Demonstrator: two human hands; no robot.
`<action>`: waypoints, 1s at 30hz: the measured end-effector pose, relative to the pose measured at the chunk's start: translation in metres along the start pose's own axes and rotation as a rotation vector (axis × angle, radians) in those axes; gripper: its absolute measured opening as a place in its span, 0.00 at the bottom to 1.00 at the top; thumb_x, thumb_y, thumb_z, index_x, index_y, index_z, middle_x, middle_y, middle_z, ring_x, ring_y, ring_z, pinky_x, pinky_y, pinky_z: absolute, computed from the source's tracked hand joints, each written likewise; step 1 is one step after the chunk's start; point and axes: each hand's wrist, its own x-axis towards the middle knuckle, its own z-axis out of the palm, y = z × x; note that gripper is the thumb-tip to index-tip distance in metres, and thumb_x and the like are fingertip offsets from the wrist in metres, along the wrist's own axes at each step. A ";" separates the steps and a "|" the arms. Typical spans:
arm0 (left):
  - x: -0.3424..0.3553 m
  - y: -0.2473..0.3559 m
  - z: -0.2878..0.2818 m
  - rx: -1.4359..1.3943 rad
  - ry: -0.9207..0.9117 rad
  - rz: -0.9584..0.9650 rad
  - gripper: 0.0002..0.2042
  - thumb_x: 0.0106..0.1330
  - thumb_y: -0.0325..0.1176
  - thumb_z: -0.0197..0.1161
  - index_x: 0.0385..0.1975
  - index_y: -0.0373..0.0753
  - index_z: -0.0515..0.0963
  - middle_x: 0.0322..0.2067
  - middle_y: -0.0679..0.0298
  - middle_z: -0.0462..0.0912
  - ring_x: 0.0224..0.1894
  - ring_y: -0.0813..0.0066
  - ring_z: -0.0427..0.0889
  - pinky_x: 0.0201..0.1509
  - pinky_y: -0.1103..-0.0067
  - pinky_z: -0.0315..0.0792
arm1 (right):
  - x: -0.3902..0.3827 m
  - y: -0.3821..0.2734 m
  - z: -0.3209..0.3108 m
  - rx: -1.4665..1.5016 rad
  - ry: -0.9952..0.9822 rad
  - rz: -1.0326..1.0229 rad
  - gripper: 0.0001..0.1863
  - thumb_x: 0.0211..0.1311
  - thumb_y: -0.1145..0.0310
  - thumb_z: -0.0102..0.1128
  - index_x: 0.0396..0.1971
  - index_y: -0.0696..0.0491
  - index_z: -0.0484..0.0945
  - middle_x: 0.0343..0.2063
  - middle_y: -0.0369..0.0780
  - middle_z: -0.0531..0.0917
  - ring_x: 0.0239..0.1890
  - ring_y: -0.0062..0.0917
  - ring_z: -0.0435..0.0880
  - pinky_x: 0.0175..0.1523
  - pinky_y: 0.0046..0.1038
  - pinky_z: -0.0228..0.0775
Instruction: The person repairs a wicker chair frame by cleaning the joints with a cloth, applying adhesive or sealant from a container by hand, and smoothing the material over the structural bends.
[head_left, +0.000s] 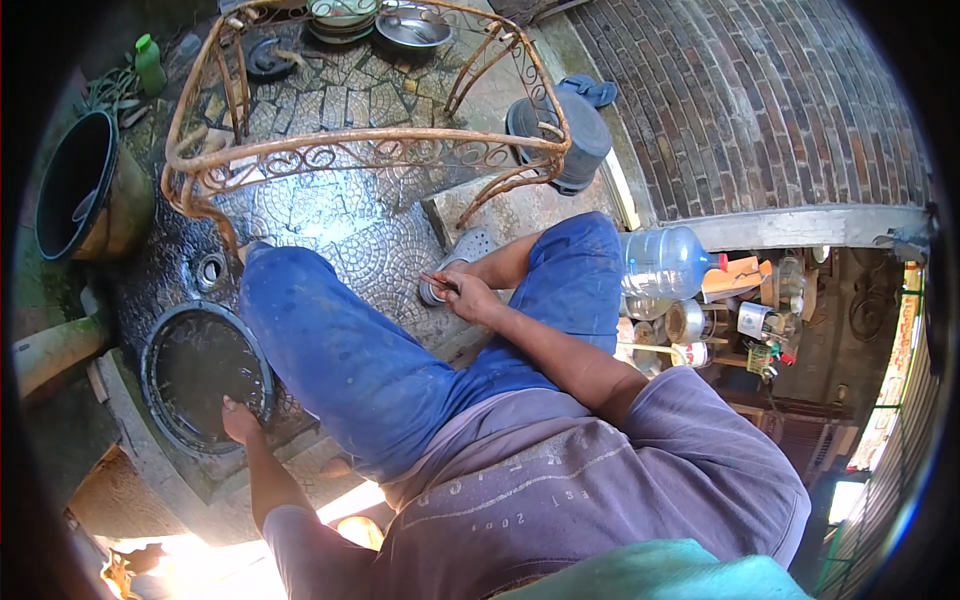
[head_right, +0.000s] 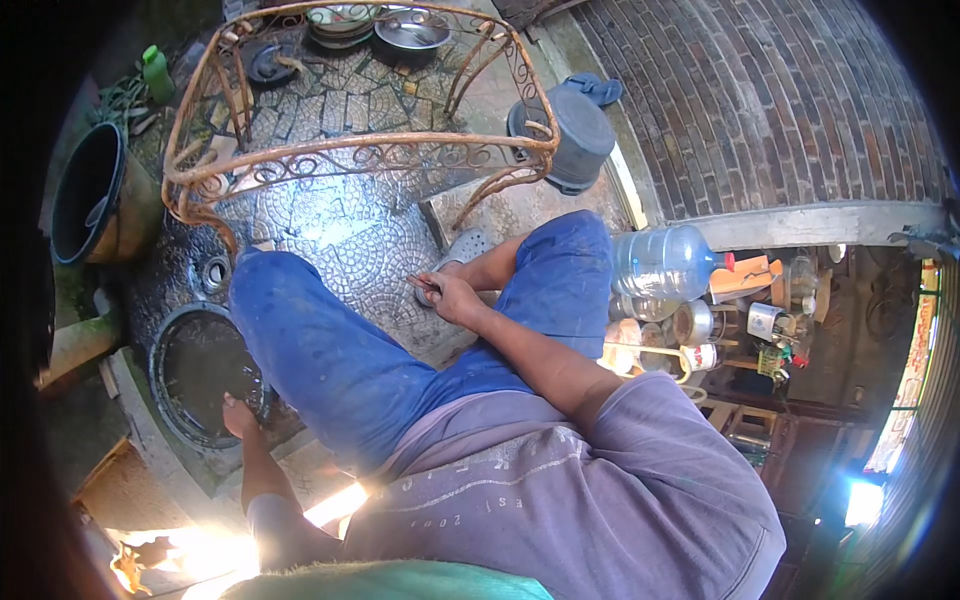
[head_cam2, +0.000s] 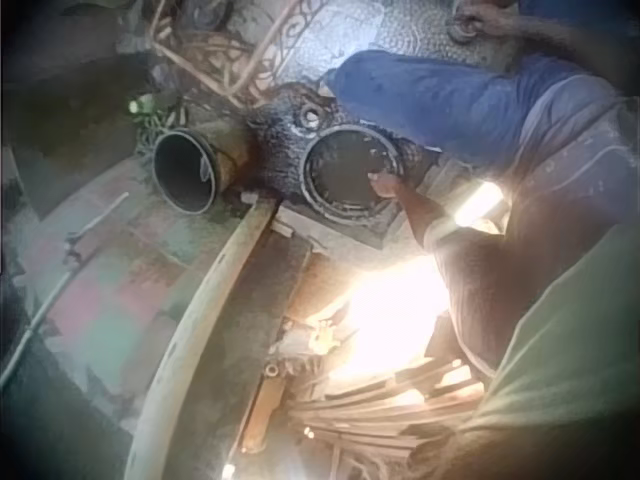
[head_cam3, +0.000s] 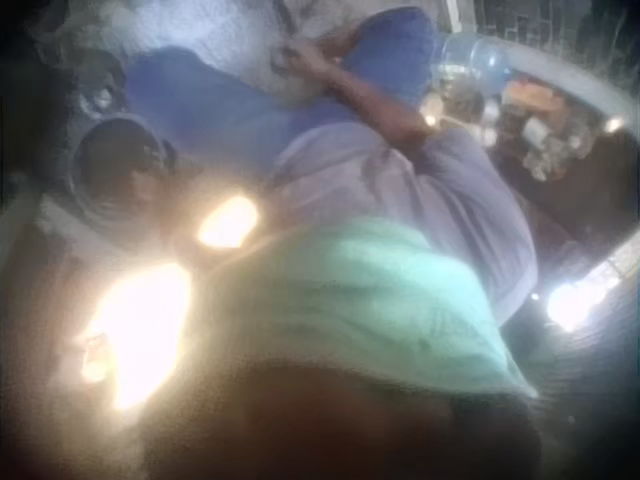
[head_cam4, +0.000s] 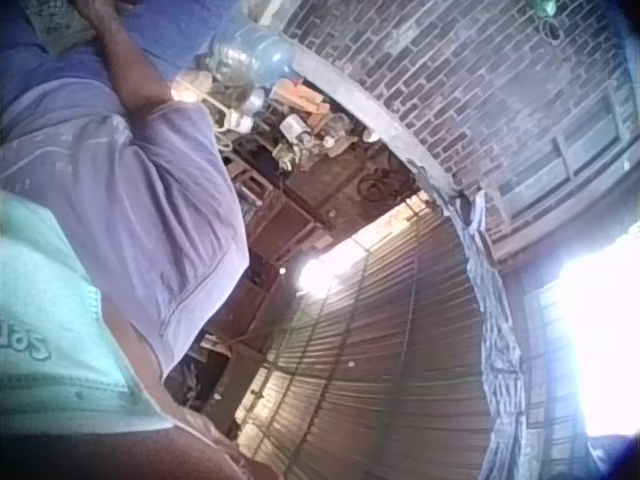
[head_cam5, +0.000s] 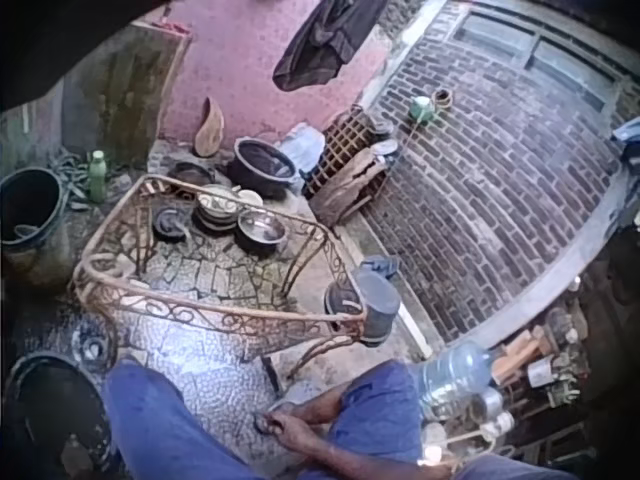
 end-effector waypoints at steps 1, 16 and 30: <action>-0.001 -0.004 -0.001 -0.006 0.010 -0.026 0.27 0.79 0.52 0.46 0.45 0.33 0.84 0.44 0.44 0.87 0.47 0.40 0.84 0.53 0.54 0.73 | 0.002 0.004 0.000 0.022 -0.010 0.003 0.23 0.66 0.76 0.55 0.62 0.58 0.76 0.50 0.53 0.85 0.54 0.45 0.84 0.59 0.38 0.74; 0.008 -0.017 0.000 0.070 -0.068 -0.128 0.17 0.62 0.35 0.59 0.44 0.27 0.83 0.46 0.42 0.87 0.50 0.45 0.86 0.56 0.59 0.78 | -0.001 0.039 0.003 0.100 0.145 0.086 0.24 0.68 0.67 0.59 0.63 0.55 0.76 0.49 0.53 0.86 0.47 0.47 0.87 0.54 0.41 0.78; -0.007 0.162 -0.131 -1.002 0.277 0.222 0.17 0.75 0.38 0.56 0.51 0.29 0.79 0.45 0.58 0.84 0.42 0.67 0.83 0.49 0.69 0.78 | -0.006 -0.057 -0.043 0.789 0.238 0.136 0.22 0.78 0.67 0.51 0.67 0.56 0.71 0.47 0.36 0.81 0.35 0.17 0.84 0.36 0.20 0.79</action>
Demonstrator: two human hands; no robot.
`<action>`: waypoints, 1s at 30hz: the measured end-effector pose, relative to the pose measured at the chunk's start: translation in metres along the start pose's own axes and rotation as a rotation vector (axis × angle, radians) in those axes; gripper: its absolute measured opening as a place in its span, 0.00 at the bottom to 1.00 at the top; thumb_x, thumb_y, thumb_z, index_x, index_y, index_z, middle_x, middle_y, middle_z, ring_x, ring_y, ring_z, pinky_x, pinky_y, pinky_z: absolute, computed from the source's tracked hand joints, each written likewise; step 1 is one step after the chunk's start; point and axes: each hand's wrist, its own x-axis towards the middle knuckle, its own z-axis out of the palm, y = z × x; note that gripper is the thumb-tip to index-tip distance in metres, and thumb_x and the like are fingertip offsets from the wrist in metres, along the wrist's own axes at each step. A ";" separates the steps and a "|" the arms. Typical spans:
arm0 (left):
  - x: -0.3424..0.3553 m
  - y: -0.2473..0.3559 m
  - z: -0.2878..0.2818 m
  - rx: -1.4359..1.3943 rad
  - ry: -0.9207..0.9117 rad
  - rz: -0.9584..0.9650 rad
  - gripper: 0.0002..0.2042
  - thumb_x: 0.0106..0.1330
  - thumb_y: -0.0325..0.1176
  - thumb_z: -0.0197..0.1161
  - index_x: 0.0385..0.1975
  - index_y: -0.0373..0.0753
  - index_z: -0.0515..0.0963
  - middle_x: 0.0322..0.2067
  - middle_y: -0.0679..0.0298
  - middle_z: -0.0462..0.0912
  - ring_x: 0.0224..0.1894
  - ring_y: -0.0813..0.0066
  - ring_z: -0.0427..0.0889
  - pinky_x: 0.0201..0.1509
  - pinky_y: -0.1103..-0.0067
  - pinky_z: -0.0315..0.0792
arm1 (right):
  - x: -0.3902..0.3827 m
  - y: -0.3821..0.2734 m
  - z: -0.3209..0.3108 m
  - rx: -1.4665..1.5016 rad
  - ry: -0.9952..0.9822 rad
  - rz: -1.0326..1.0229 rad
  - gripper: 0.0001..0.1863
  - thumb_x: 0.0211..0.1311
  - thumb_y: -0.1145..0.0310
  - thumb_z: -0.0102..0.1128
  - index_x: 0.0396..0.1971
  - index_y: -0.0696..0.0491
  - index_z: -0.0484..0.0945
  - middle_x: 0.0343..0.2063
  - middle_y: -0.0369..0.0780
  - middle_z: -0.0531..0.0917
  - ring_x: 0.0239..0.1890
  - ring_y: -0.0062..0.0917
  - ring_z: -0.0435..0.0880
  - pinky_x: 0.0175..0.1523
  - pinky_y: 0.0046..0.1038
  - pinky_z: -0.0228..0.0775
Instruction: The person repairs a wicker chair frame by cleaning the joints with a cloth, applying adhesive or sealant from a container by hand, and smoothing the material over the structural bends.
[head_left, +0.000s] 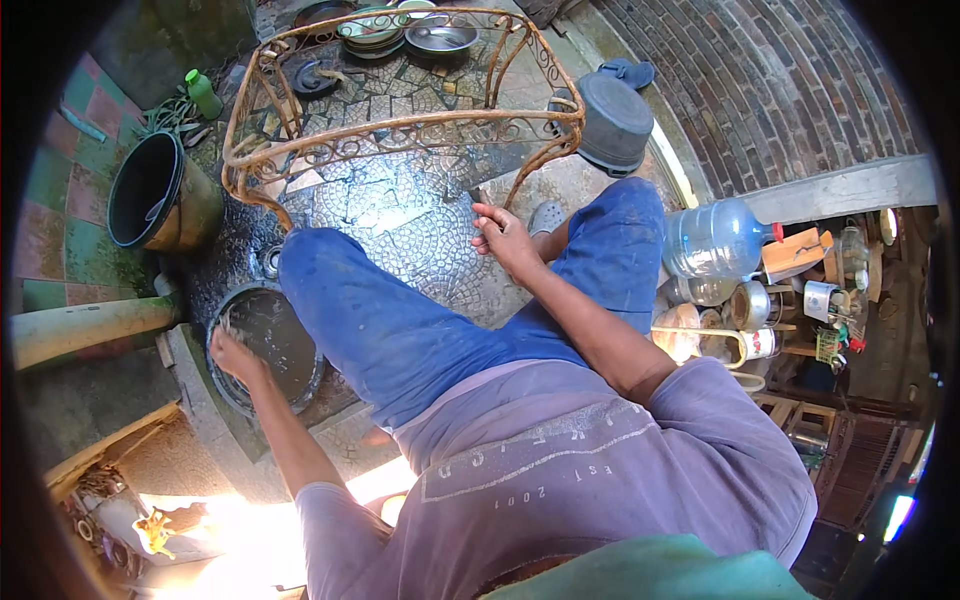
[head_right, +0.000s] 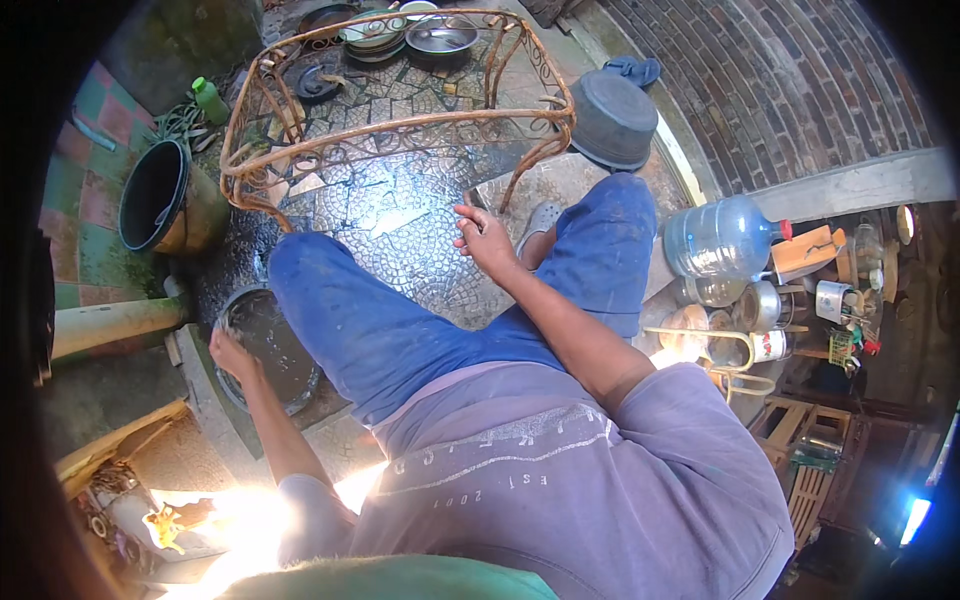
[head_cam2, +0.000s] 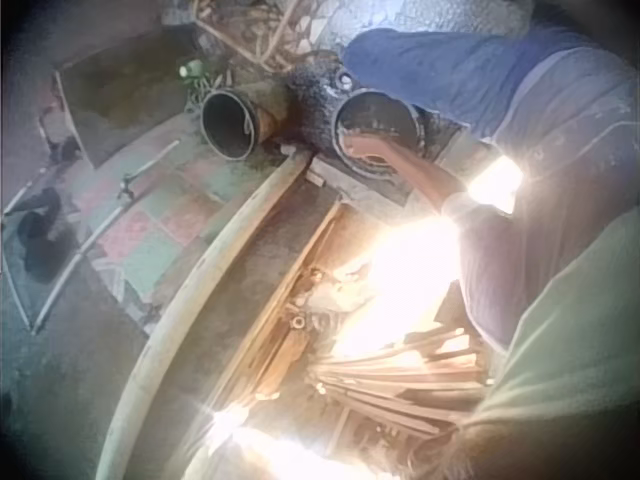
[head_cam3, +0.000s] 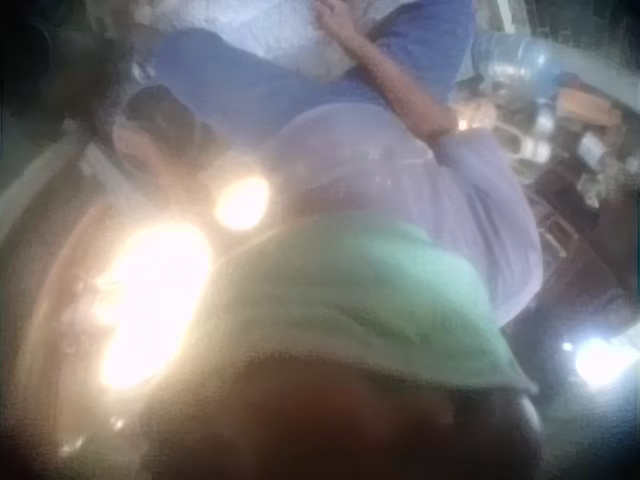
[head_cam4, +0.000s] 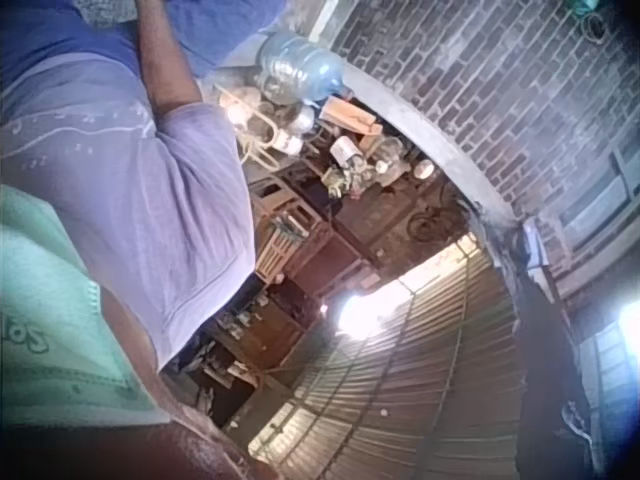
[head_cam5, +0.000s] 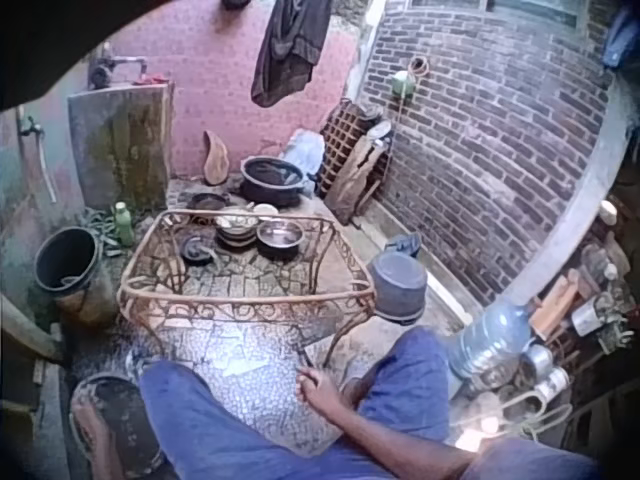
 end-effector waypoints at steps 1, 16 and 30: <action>-0.002 0.032 0.016 -0.058 -0.062 0.011 0.18 0.75 0.39 0.57 0.52 0.29 0.78 0.46 0.57 0.84 0.44 0.68 0.83 0.51 0.70 0.77 | 0.000 -0.005 0.002 0.007 -0.020 -0.011 0.23 0.78 0.66 0.52 0.68 0.56 0.71 0.47 0.36 0.81 0.35 0.17 0.84 0.37 0.20 0.79; -0.233 0.169 0.205 -0.054 -1.172 -0.019 0.18 0.80 0.43 0.51 0.46 0.34 0.81 0.35 0.64 0.83 0.37 0.79 0.78 0.41 0.78 0.73 | -0.010 -0.056 0.023 0.408 -0.296 0.071 0.44 0.74 0.47 0.60 0.77 0.56 0.53 0.56 0.39 0.77 0.52 0.23 0.81 0.52 0.28 0.81; -0.247 0.153 0.215 0.194 -1.252 -0.443 0.30 0.76 0.56 0.51 0.64 0.36 0.68 0.49 0.57 0.79 0.57 0.64 0.77 0.55 0.71 0.74 | 0.004 -0.040 0.013 0.105 -0.135 -0.176 0.24 0.72 0.66 0.60 0.65 0.57 0.74 0.53 0.41 0.83 0.50 0.19 0.81 0.54 0.24 0.74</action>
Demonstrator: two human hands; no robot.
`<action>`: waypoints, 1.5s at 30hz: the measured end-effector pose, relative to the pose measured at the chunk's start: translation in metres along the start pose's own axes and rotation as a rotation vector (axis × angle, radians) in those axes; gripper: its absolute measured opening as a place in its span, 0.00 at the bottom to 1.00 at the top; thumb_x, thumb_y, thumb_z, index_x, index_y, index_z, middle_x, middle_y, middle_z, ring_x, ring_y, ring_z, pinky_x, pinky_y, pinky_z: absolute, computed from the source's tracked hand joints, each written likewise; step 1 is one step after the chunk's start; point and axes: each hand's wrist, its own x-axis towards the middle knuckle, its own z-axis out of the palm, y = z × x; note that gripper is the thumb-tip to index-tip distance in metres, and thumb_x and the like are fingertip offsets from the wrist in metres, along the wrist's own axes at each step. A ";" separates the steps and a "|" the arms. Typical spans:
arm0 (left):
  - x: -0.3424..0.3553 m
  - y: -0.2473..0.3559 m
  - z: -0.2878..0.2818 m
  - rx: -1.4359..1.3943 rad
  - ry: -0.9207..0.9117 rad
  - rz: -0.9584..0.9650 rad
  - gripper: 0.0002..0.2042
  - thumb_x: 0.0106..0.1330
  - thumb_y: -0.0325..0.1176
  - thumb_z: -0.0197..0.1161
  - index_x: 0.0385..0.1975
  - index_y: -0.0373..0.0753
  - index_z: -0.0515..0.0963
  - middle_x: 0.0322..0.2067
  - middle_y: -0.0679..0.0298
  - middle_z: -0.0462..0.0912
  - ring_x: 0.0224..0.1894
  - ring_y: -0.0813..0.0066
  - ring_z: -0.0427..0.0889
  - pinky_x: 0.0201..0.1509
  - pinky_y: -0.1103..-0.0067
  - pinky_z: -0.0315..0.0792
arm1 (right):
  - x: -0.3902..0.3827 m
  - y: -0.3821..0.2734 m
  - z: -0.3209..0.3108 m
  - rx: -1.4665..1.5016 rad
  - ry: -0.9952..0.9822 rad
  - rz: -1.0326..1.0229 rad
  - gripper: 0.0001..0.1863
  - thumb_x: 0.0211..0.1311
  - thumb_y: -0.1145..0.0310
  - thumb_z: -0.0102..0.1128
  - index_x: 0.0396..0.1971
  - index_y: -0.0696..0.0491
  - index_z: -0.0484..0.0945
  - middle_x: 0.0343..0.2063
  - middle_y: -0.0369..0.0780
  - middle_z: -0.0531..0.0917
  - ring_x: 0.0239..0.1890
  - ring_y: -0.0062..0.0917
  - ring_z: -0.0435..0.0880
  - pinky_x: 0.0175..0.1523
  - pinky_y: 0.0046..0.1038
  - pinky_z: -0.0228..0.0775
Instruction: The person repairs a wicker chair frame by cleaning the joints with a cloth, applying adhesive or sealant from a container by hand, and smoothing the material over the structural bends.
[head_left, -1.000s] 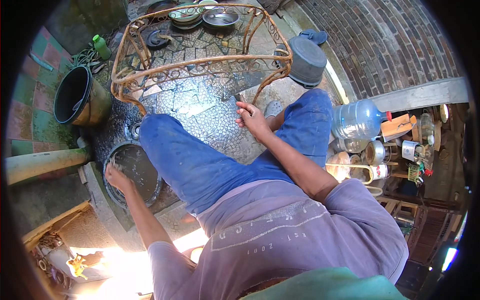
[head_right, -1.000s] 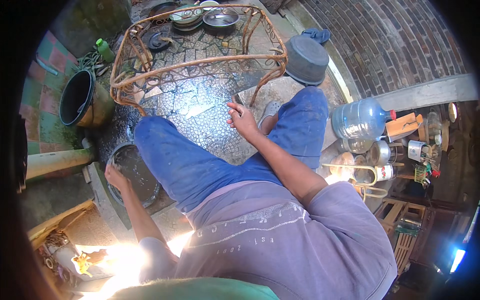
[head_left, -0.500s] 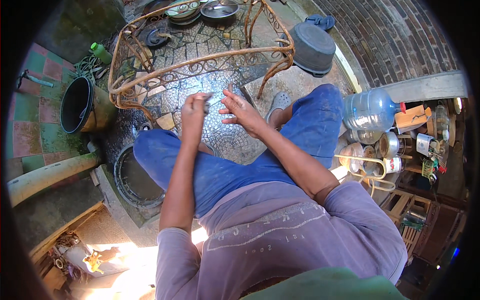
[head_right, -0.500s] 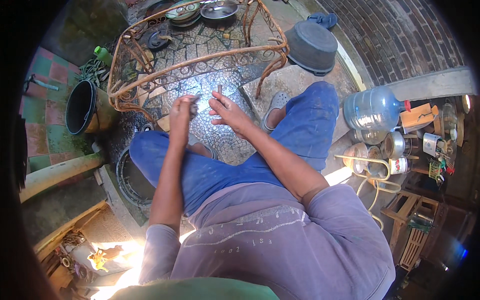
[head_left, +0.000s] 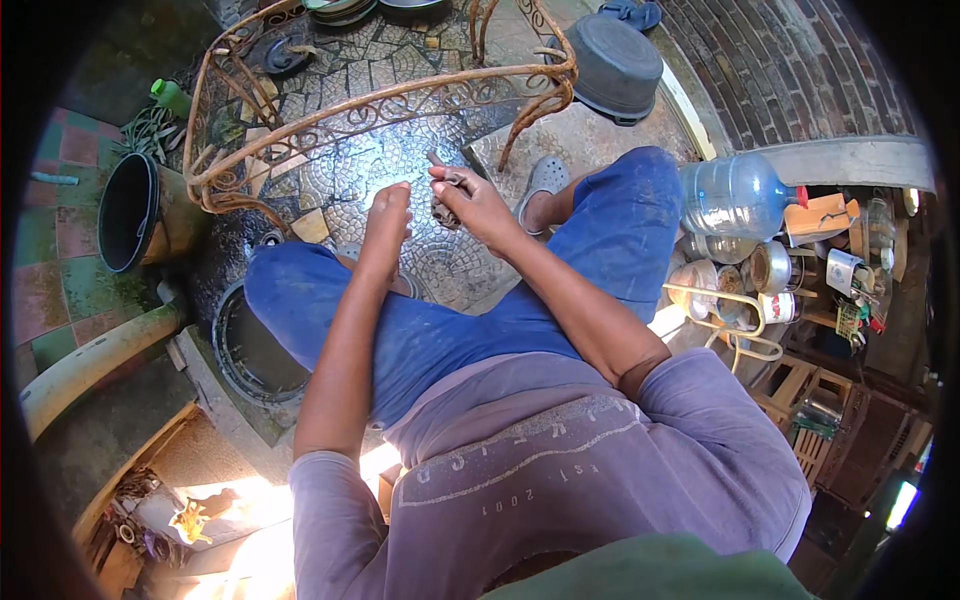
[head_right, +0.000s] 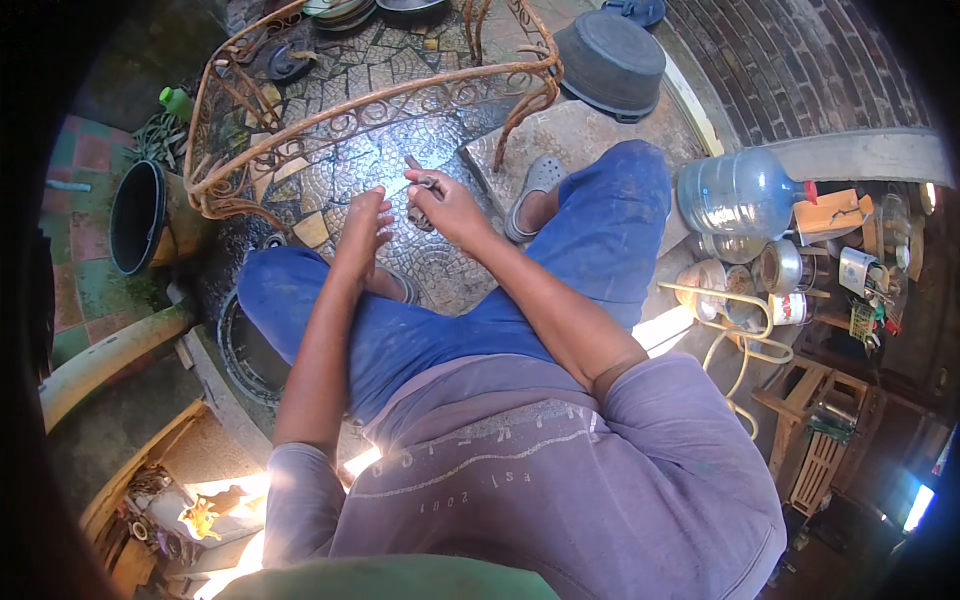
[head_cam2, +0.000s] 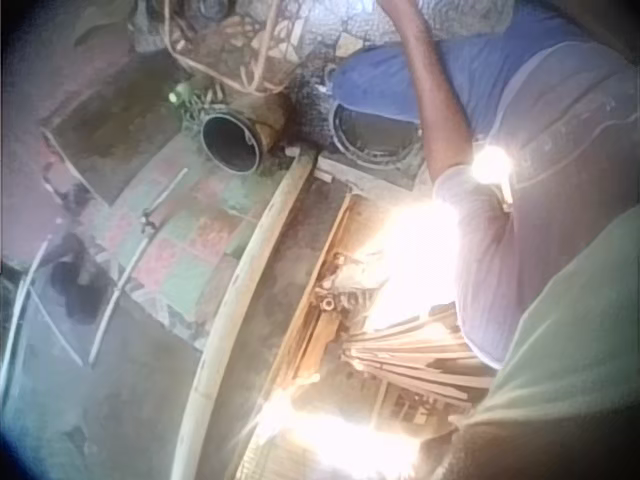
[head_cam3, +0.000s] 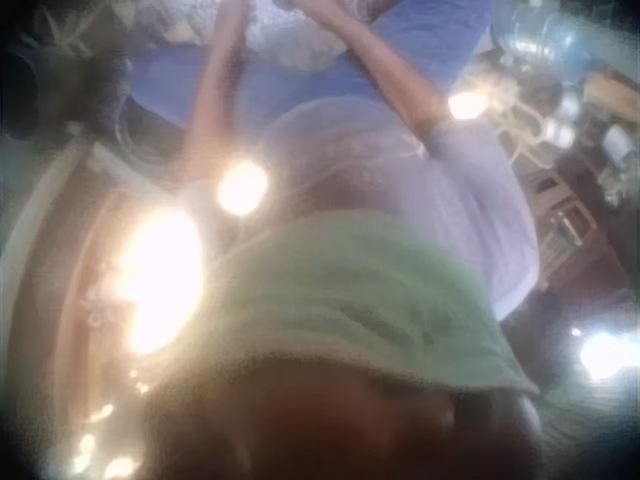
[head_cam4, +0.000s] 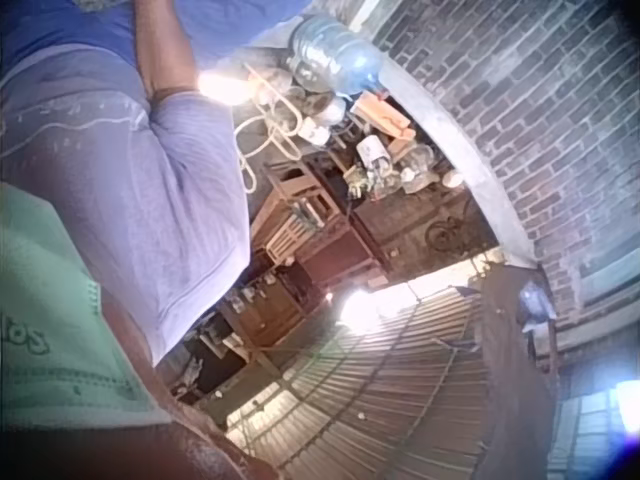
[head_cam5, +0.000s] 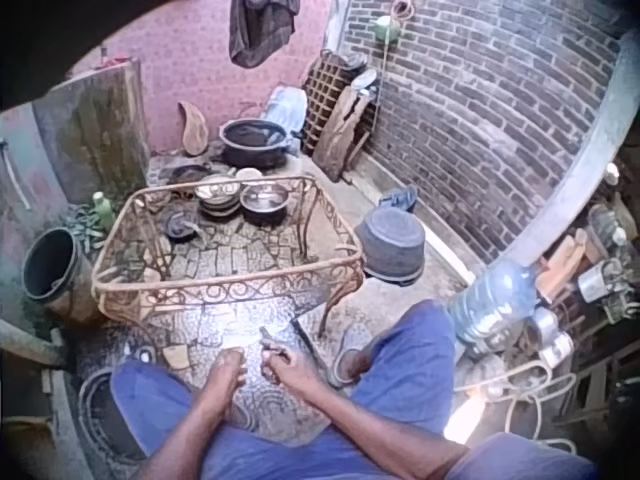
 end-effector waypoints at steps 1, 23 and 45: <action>0.006 0.001 0.003 -0.116 0.021 -0.134 0.31 0.75 0.58 0.50 0.62 0.35 0.68 0.48 0.56 0.80 0.53 0.56 0.81 0.54 0.63 0.77 | -0.002 -0.013 -0.002 -0.141 -0.030 -0.033 0.25 0.72 0.66 0.61 0.66 0.55 0.73 0.54 0.41 0.83 0.50 0.19 0.80 0.55 0.24 0.74; 0.034 0.022 0.036 -0.701 -0.457 -0.047 0.16 0.77 0.44 0.58 0.56 0.42 0.75 0.50 0.60 0.82 0.47 0.68 0.84 0.47 0.70 0.81 | 0.015 -0.051 -0.030 -0.734 0.010 -0.384 0.27 0.59 0.80 0.57 0.61 0.59 0.71 0.50 0.50 0.78 0.52 0.45 0.81 0.60 0.39 0.73; 0.109 0.119 -0.047 0.616 0.751 1.044 0.11 0.68 0.36 0.58 0.34 0.33 0.76 0.29 0.43 0.82 0.33 0.40 0.80 0.42 0.53 0.72 | 0.124 -0.118 -0.200 -0.390 0.610 -0.322 0.24 0.69 0.61 0.67 0.55 0.62 0.74 0.40 0.38 0.83 0.42 0.18 0.81 0.47 0.24 0.74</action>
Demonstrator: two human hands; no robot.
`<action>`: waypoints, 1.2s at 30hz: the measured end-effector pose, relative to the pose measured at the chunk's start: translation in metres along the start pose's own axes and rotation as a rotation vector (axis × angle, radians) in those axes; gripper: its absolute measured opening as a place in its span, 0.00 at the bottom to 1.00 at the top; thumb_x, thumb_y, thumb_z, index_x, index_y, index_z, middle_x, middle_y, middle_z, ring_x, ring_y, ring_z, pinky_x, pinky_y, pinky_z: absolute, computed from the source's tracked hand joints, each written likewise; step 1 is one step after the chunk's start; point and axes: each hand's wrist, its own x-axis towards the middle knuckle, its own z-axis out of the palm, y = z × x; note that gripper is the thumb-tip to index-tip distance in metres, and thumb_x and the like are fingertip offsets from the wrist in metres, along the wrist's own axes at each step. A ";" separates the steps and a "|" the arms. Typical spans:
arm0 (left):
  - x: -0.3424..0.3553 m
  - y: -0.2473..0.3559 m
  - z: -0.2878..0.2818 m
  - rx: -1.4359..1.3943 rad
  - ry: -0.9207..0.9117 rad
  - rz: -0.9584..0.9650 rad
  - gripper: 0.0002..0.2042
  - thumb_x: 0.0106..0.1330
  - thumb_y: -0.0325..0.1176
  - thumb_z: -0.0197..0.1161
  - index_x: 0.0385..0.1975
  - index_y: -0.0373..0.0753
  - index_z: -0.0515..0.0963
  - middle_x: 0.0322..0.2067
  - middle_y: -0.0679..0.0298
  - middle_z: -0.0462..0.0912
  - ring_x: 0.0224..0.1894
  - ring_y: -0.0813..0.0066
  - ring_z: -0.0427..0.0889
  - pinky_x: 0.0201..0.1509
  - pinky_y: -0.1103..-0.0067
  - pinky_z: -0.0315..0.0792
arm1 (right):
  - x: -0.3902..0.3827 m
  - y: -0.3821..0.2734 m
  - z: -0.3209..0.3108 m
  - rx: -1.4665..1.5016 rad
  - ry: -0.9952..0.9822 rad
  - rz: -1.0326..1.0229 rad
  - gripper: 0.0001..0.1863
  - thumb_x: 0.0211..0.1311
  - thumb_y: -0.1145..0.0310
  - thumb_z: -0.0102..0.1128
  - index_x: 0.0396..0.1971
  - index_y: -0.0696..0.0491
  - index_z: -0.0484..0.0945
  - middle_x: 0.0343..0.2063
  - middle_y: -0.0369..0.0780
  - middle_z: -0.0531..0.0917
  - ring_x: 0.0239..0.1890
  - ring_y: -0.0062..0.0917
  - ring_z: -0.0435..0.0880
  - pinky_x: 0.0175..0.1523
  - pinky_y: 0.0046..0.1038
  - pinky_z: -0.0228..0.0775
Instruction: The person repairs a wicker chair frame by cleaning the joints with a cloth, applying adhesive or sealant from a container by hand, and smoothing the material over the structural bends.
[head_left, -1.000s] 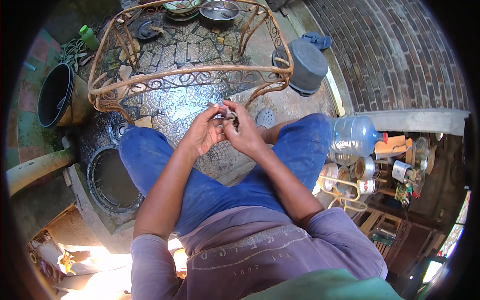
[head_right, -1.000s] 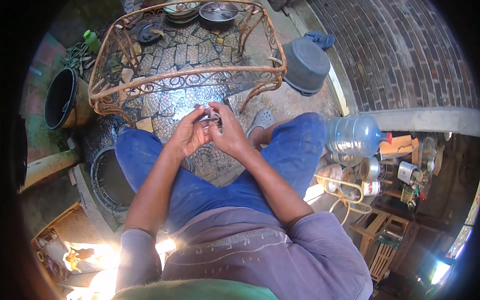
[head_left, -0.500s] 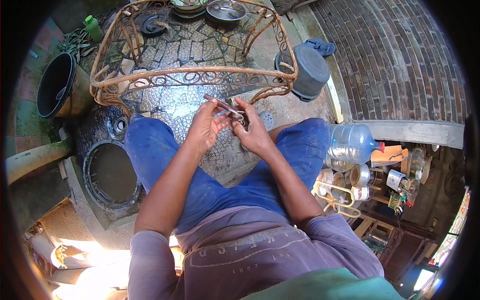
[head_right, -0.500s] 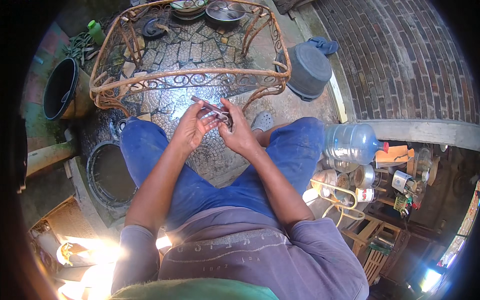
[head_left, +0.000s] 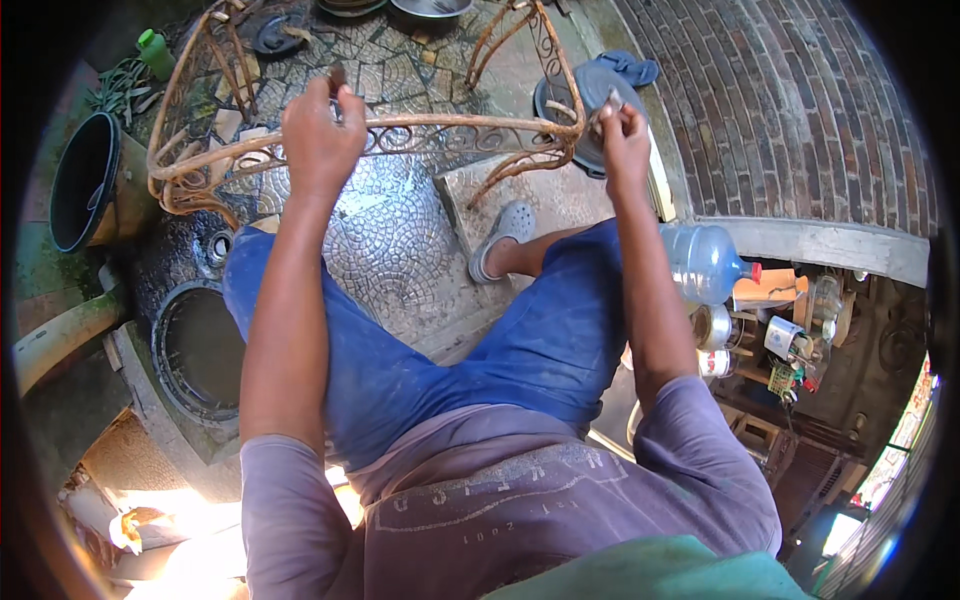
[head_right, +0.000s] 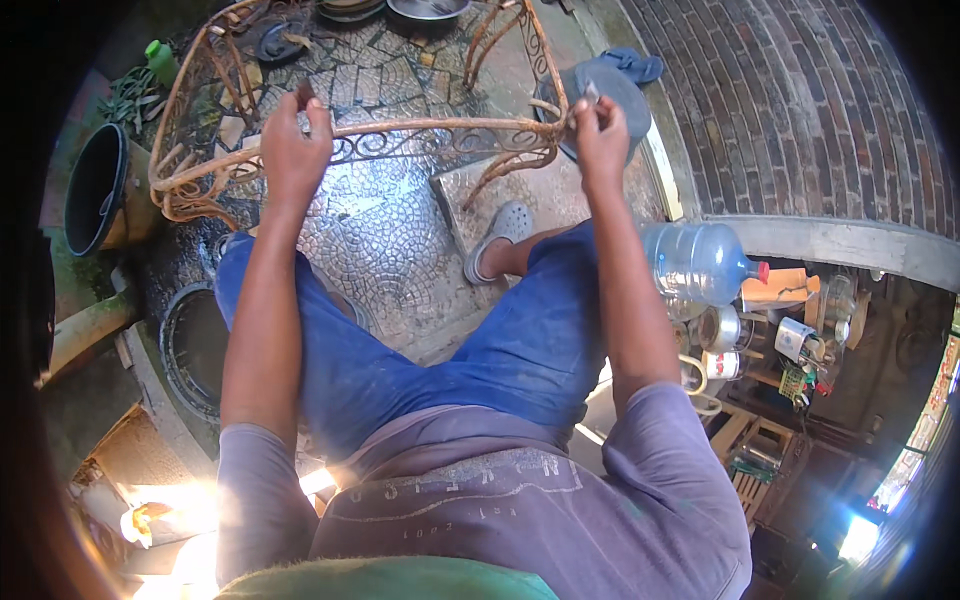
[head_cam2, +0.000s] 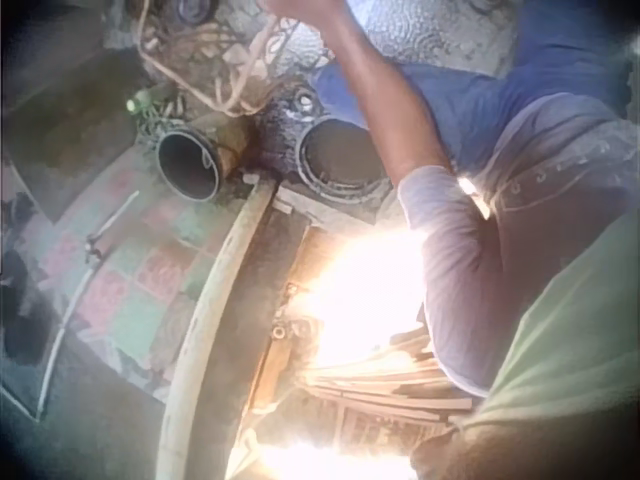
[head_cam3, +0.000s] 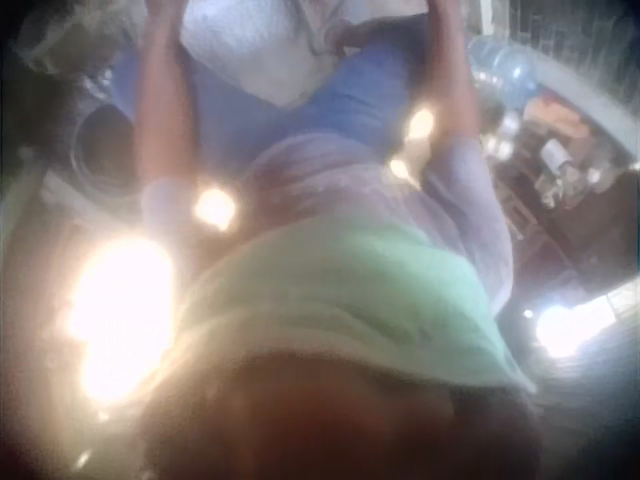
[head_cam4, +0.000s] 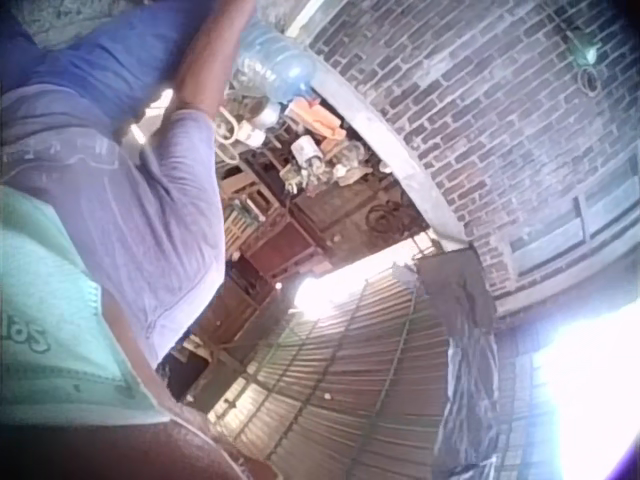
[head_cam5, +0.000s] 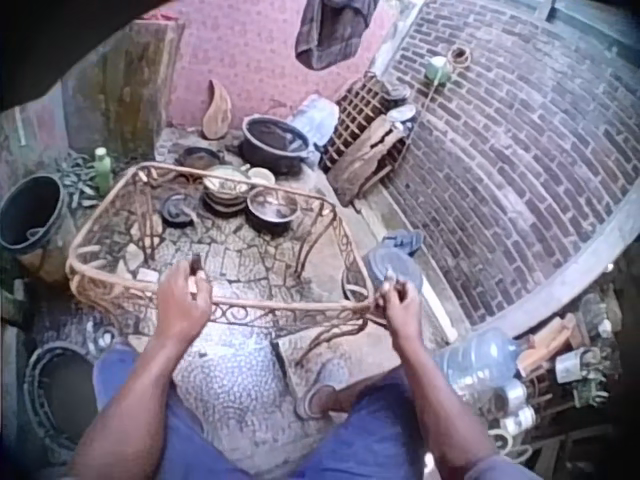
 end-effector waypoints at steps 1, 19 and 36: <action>-0.002 -0.004 0.005 0.037 -0.017 -0.069 0.11 0.68 0.37 0.58 0.33 0.33 0.76 0.27 0.43 0.82 0.32 0.39 0.80 0.42 0.52 0.72 | 0.016 0.007 0.000 0.002 0.004 0.002 0.25 0.69 0.61 0.67 0.56 0.64 0.74 0.41 0.40 0.84 0.43 0.21 0.82 0.49 0.26 0.76; -0.008 -0.012 0.029 0.308 0.001 -0.085 0.10 0.63 0.39 0.59 0.24 0.40 0.74 0.15 0.52 0.77 0.19 0.45 0.76 0.27 0.54 0.70 | 0.170 0.076 0.077 -0.810 -0.203 -0.410 0.08 0.60 0.67 0.69 0.38 0.51 0.89 0.35 0.47 0.89 0.40 0.42 0.89 0.48 0.39 0.79; -0.005 -0.015 0.034 0.385 0.019 -0.043 0.08 0.61 0.38 0.61 0.23 0.42 0.76 0.16 0.58 0.82 0.15 0.59 0.79 0.28 0.64 0.72 | 0.121 0.040 0.050 -1.169 -0.408 -0.419 0.10 0.56 0.68 0.68 0.37 0.48 0.91 0.39 0.49 0.86 0.45 0.46 0.86 0.53 0.42 0.78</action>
